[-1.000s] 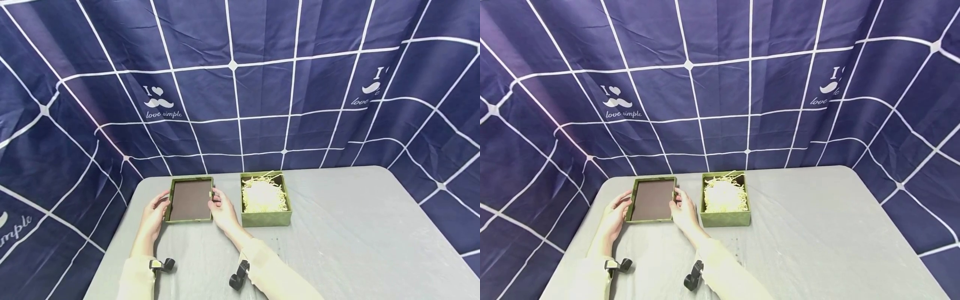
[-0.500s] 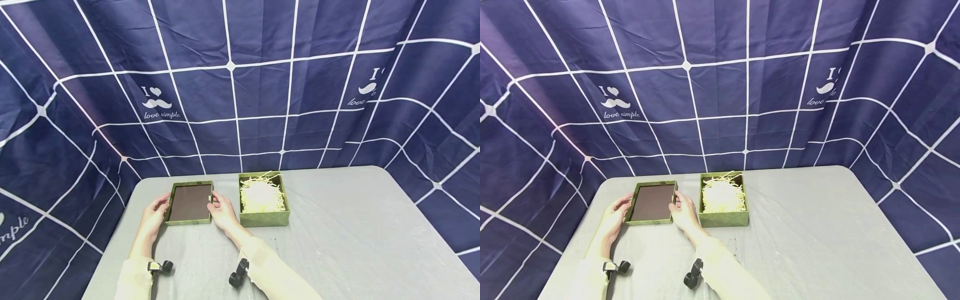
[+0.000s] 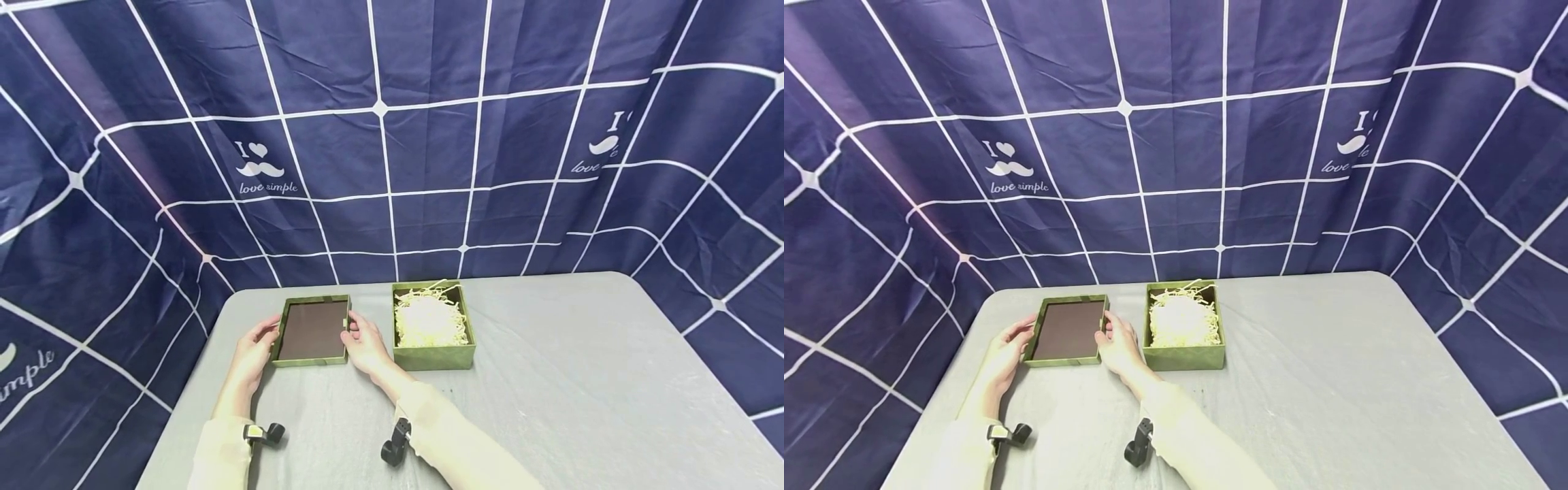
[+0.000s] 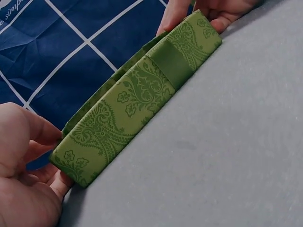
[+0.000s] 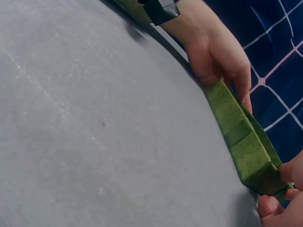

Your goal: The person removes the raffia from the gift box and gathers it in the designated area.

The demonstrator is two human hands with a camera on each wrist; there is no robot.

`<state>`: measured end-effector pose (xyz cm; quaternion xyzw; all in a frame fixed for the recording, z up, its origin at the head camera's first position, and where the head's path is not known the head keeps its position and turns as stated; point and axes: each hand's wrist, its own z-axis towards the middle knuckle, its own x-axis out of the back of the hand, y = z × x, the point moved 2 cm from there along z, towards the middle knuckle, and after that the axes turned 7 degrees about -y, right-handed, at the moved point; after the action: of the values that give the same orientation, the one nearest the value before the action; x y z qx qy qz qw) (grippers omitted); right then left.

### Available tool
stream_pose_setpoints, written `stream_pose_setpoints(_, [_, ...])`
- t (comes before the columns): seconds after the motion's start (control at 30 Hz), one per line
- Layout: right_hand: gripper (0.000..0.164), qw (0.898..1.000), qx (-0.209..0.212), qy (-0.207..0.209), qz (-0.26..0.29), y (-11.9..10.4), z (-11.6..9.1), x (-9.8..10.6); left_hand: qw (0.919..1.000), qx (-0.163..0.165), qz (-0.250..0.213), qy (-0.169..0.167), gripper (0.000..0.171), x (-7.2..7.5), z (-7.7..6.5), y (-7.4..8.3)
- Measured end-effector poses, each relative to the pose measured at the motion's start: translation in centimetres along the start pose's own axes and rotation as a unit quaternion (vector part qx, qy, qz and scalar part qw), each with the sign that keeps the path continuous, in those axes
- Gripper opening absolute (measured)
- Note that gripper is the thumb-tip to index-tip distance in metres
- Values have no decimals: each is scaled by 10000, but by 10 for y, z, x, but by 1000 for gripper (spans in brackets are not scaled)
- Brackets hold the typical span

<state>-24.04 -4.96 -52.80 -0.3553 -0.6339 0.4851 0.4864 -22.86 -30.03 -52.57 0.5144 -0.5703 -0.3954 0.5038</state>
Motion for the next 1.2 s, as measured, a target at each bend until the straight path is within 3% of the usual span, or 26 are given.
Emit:
stream_pose_setpoints(0.2, [56, 9993, -66, -30, -358, -11, -2, 1, 9999, 107, 13, -52, 48, -2, 1, 6])
stream_pose_setpoints(0.4, [61, 9963, -202, -612, -569, -37, -12, 13, 9992, 91, -86, 368, 47, -7, 0, 20])
stream_pose_setpoints(0.57, [60, 9907, 87, -1233, -573, -65, -25, 37, 9956, -251, -185, 880, 45, -15, 0, 37])
stream_pose_setpoints(0.67, [55, 9880, 417, -1250, -800, -80, -33, 56, 9932, -548, -271, 994, 43, -23, 0, 49])
stream_pose_setpoints(0.83, [48, 9772, 988, -857, -1670, -98, -39, 97, 9916, -862, -715, 641, 41, -42, -2, 68])
stream_pose_setpoints(1.03, [47, 9595, 1342, -793, -2345, -102, -44, 151, 9870, -1136, -1114, 233, 42, -75, -3, 82])
stream_pose_setpoints(1.2, [52, 9308, 1716, -609, -3169, -96, -51, 184, 9835, -1418, -1117, -138, 45, -103, 2, 82])
